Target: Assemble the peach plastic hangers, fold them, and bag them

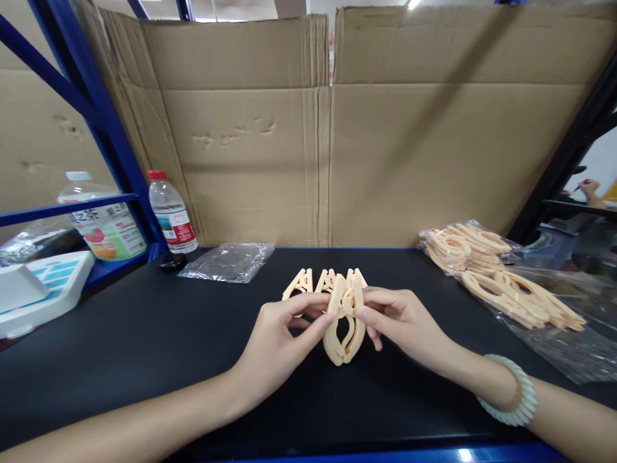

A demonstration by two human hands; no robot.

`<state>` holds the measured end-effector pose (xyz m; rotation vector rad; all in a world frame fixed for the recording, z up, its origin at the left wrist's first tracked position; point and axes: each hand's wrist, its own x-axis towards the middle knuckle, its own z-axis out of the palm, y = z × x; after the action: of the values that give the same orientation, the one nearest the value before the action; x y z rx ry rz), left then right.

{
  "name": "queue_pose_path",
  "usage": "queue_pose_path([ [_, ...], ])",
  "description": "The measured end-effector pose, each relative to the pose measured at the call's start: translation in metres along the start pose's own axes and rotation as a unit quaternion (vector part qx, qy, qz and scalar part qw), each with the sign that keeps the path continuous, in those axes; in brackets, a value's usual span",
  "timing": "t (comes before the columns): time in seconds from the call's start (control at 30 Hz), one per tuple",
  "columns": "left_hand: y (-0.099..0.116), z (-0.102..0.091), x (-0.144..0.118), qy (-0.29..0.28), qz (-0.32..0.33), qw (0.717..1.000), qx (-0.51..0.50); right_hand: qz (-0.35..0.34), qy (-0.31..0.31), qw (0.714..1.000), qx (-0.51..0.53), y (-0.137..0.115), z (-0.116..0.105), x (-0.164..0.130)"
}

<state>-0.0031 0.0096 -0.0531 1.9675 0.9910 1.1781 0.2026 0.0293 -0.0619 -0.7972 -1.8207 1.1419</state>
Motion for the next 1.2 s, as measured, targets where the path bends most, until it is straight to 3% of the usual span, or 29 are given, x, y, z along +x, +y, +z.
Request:
queue_pose_path([
  [0.17,-0.0007,0.0004,-0.0016,0.015,0.021,1.000,0.012,-0.033,0.004,0.999,-0.009,-0.0020,0.0007,-0.0014],
  [0.47,-0.0042,0.0024,-0.0010,0.039,-0.004,0.999,0.013,-0.031,-0.014,0.999,-0.011,-0.0009,0.0015,-0.0002],
  [0.63,-0.0047,0.0039,-0.0012,0.029,0.016,0.999,0.018,-0.013,-0.028,1.000,0.003,-0.0031,0.0025,-0.0004],
  [0.87,-0.0006,0.0031,0.0008,0.015,-0.025,1.000,0.003,0.003,-0.029,0.999,-0.021,-0.0036,0.0009,0.0007],
  [1.2,-0.0036,0.0017,-0.0004,0.012,0.034,0.998,0.051,0.022,-0.019,0.998,0.048,0.0040,-0.0003,0.0035],
])
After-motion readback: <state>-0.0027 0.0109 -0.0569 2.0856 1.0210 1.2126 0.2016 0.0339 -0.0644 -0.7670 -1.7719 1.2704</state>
